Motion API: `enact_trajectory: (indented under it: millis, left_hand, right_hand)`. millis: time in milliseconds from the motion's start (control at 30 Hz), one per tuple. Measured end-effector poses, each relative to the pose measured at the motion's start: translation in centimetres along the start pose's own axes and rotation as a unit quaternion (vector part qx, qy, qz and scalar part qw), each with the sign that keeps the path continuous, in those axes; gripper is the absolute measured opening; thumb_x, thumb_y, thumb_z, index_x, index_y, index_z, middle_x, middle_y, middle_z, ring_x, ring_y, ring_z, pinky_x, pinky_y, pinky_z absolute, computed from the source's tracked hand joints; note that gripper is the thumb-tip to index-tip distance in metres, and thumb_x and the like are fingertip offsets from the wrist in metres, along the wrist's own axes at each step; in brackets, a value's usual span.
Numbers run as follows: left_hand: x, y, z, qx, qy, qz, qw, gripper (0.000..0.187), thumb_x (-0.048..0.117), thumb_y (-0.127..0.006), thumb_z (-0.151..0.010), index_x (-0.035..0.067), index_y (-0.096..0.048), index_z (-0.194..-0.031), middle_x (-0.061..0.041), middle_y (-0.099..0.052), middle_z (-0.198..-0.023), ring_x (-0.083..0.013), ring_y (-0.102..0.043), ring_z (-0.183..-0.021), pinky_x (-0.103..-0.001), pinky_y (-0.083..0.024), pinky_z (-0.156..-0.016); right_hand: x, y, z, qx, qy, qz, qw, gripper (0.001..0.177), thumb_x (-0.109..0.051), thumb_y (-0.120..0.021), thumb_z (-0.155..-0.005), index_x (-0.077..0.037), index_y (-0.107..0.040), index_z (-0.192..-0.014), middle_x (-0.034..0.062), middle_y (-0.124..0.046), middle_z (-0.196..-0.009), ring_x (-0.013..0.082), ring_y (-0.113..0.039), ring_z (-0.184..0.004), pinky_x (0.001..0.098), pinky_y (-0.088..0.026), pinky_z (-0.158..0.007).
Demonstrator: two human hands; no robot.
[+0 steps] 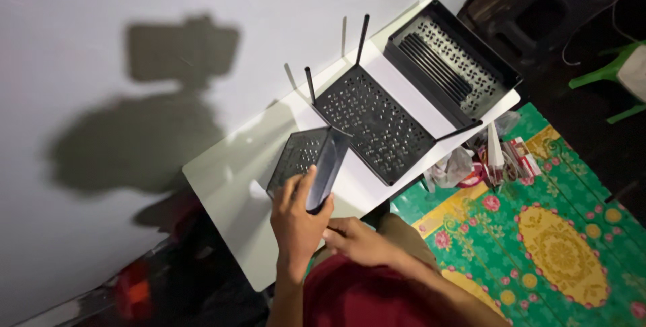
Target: The person assembles a black perforated plastic frame by hand, inserting and adjusting side panels and a base tray on a white table. The person repeatedly aligns and presses the components together, then separates and repositions them to fit the pieces.
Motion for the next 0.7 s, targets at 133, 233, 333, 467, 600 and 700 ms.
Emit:
enact_trajectory:
  millis: [133, 233, 333, 467, 600, 700]
  left_hand:
    - [0.5, -0.9, 0.2, -0.017, 0.007, 0.008, 1.000, 0.061, 0.022, -0.086, -0.072, 0.012, -0.069, -0.129, -0.008, -0.065, -0.108, -0.0294, -0.066, -0.099, -0.043, -0.056, -0.082]
    - [0.9, -1.6, 0.3, -0.023, 0.017, 0.011, 1.000, 0.061, 0.022, -0.087, -0.071, 0.012, -0.069, -0.129, -0.007, -0.064, -0.107, -0.0281, -0.066, -0.097, -0.042, -0.056, -0.081]
    - [1.3, -2.1, 0.0, -0.020, 0.035, 0.019, 0.999, 0.062, 0.020, -0.087, -0.070, 0.012, -0.069, -0.129, -0.007, -0.065, -0.108, -0.0283, -0.066, -0.097, -0.041, -0.056, -0.078]
    - [2.1, -2.8, -0.8, -0.014, 0.032, 0.003, 0.999, 0.064, 0.020, -0.088, -0.069, 0.012, -0.069, -0.129, -0.007, -0.064, -0.105, -0.0283, -0.066, -0.096, -0.042, -0.056, -0.078]
    - [2.8, -3.2, -1.5, -0.020, 0.029, -0.008, 0.999, 0.064, 0.021, -0.088, -0.070, 0.011, -0.068, -0.130, -0.005, -0.064, -0.105, -0.0262, -0.066, -0.095, -0.042, -0.056, -0.079]
    - [3.9, -4.0, -1.3, -0.038, 0.008, -0.023, 0.999, 0.062, 0.021, -0.089, -0.068, 0.012, -0.070, -0.127, -0.004, -0.064, -0.103, -0.0266, -0.066, -0.094, -0.043, -0.055, -0.079]
  right_hand:
    - [0.8, 1.3, 0.3, -0.162, -0.018, -0.095, 0.982, 0.045, -0.037, -0.053, -0.112, 0.004, -0.070, -0.112, 0.0062, -0.064, -0.079, 0.0152, -0.057, -0.070, 0.0365, -0.047, -0.066]
    - [0.0, 1.2, 1.4, 0.001, 0.047, 0.119, 0.992, 0.034, -0.034, -0.061, -0.103, -0.001, -0.067, -0.109, 0.0137, -0.071, -0.080, 0.0282, -0.068, -0.074, 0.0441, -0.055, -0.070]
    - [-1.7, 0.7, 3.0, 0.161, 0.087, 0.282, 0.942, 0.028, -0.029, -0.068, -0.097, -0.001, -0.066, -0.098, 0.0207, -0.071, -0.082, 0.0426, -0.067, -0.076, 0.0511, -0.051, -0.067]
    - [-2.5, 2.5, 4.3, 0.161, 0.098, 0.235, 0.954, 0.028, -0.028, -0.069, -0.094, -0.001, -0.064, -0.098, 0.0203, -0.070, -0.080, 0.0415, -0.068, -0.075, 0.0493, -0.052, -0.065]
    - [0.0, 6.0, 4.5, -0.038, -0.011, 0.076, 0.996, 0.036, -0.035, -0.053, -0.108, -0.003, -0.068, -0.099, 0.0118, -0.064, -0.070, 0.0249, -0.067, -0.066, 0.0391, -0.052, -0.064]
    - [1.6, 6.7, 4.2, -0.168, -0.027, -0.078, 0.982, 0.047, -0.038, -0.051, -0.118, 0.003, -0.064, -0.099, 0.0045, -0.058, -0.076, 0.0151, -0.054, -0.068, 0.0357, -0.047, -0.064]
Point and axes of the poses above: each hand's wrist, its own z-axis away from the middle knuckle, its own y-axis out of the back of the hand, x = y × z, the point moved 3 cm from there along -z, towards the middle knuckle
